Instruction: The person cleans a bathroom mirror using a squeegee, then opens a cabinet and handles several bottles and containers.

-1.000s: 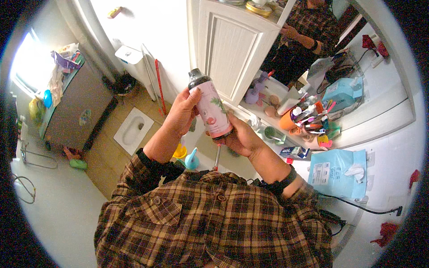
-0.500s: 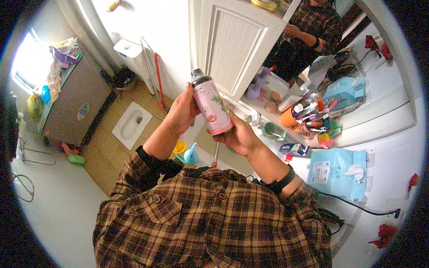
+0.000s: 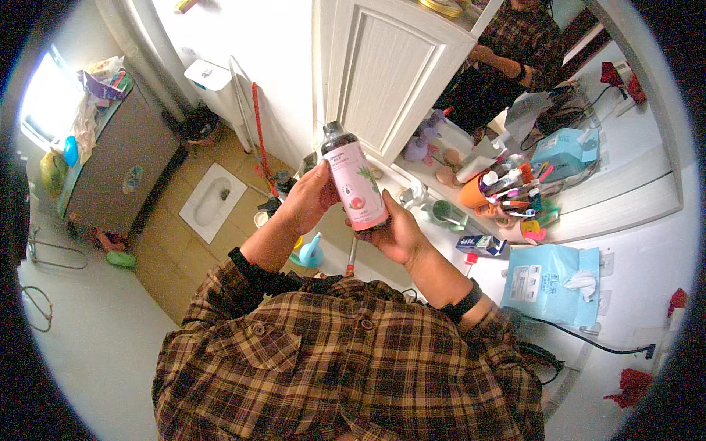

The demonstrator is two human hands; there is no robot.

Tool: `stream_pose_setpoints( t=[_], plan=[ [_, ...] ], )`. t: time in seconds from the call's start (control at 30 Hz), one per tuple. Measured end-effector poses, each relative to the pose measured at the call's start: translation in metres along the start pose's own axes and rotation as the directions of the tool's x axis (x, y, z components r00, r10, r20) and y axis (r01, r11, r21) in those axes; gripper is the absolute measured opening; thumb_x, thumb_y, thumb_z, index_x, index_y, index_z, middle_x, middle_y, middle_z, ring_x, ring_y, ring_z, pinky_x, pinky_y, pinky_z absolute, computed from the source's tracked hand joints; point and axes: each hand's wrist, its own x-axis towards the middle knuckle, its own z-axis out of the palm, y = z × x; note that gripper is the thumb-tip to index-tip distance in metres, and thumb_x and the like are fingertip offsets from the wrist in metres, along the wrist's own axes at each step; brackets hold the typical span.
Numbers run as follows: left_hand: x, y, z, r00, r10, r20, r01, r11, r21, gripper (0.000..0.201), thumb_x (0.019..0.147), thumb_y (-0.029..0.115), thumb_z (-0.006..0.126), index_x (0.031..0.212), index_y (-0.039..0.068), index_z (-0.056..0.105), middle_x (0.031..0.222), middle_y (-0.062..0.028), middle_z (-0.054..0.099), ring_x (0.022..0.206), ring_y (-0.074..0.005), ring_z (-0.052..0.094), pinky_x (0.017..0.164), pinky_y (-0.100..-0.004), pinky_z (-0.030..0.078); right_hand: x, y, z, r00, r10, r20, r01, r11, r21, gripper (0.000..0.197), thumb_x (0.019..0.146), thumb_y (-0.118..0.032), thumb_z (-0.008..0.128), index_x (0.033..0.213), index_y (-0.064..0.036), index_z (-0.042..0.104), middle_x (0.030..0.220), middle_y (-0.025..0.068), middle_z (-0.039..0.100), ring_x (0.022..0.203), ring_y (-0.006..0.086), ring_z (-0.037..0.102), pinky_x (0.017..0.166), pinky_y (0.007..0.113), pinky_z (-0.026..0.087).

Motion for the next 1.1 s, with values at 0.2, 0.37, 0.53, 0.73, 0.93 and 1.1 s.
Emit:
stream_pose_setpoints(
  t=[0.2, 0.37, 0.53, 0.73, 0.93, 1.1],
  plan=[
    [-0.008, -0.007, 0.014, 0.992, 0.09, 0.093, -0.097, 0.992, 0.083, 0.068, 0.075, 0.043, 0.061, 0.122, 0.002, 0.037, 0.114, -0.0101, 0.049, 0.104, -0.0225, 0.048, 0.093, -0.0359, 0.035, -0.003, 0.007, -0.003, 0.996, -0.087, -0.032, 0.083, 0.992, -0.096, 0.047, 0.09, -0.04, 0.035, 0.12, -0.0037, 0.04, 0.11, 0.009, 0.052, 0.098, 0.0208, 0.052, 0.087, 0.035, 0.042],
    [-0.009, -0.008, 0.011, 0.978, -0.054, 0.201, 0.033, 0.994, 0.105, 0.054, 0.072, 0.023, 0.068, 0.116, 0.004, 0.043, 0.104, -0.0057, 0.054, 0.1, -0.0173, 0.05, 0.087, -0.0324, 0.037, -0.007, 0.009, -0.003, 0.983, -0.172, 0.061, 0.182, 0.944, -0.274, 0.046, 0.087, -0.037, 0.045, 0.119, -0.0039, 0.041, 0.109, 0.0065, 0.052, 0.099, 0.0162, 0.05, 0.087, 0.031, 0.041],
    [-0.012, -0.013, 0.014, 0.969, -0.07, 0.238, 0.095, 0.991, -0.095, 0.053, 0.072, 0.022, 0.067, 0.115, 0.003, 0.044, 0.103, -0.0061, 0.055, 0.098, -0.0172, 0.051, 0.085, -0.0319, 0.039, -0.014, 0.0, -0.011, 0.966, -0.255, -0.043, 0.184, 0.793, -0.581, 0.037, 0.085, -0.03, 0.052, 0.11, -0.0025, 0.05, 0.1, 0.0054, 0.056, 0.092, 0.0123, 0.051, 0.08, 0.026, 0.042],
    [-0.017, -0.025, 0.009, 0.98, -0.115, 0.163, 0.129, 0.988, -0.079, 0.05, 0.072, 0.021, 0.067, 0.114, 0.003, 0.044, 0.102, -0.006, 0.054, 0.095, -0.0165, 0.052, 0.084, -0.0315, 0.04, -0.02, -0.021, -0.022, 0.905, -0.426, 0.008, 0.151, 0.303, -0.941, 0.025, 0.089, -0.023, 0.045, 0.101, -0.0033, 0.055, 0.091, 0.002, 0.059, 0.082, 0.0085, 0.054, 0.069, 0.023, 0.042],
    [-0.019, -0.04, 0.003, 0.953, -0.207, 0.221, 0.236, 0.965, -0.112, 0.052, 0.073, 0.026, 0.066, 0.114, 0.004, 0.043, 0.104, -0.0057, 0.054, 0.095, -0.0161, 0.052, 0.084, -0.0323, 0.041, -0.014, -0.023, -0.001, 0.935, -0.354, 0.013, 0.226, 0.57, -0.79, 0.036, 0.089, -0.026, 0.045, 0.117, -0.0032, 0.045, 0.108, 0.005, 0.053, 0.094, 0.0125, 0.051, 0.078, 0.026, 0.042],
    [-0.015, -0.049, 0.003, 0.914, -0.263, 0.309, 0.265, 0.964, 0.035, 0.056, 0.073, 0.025, 0.066, 0.117, 0.003, 0.04, 0.106, -0.0047, 0.051, 0.094, -0.0138, 0.05, 0.084, -0.0307, 0.04, -0.005, -0.016, -0.006, 0.945, -0.309, 0.104, 0.275, 0.584, -0.764, 0.054, 0.085, -0.026, 0.054, 0.127, 0.0012, 0.032, 0.113, 0.0101, 0.05, 0.103, 0.0158, 0.046, 0.086, 0.028, 0.039]
  ],
)
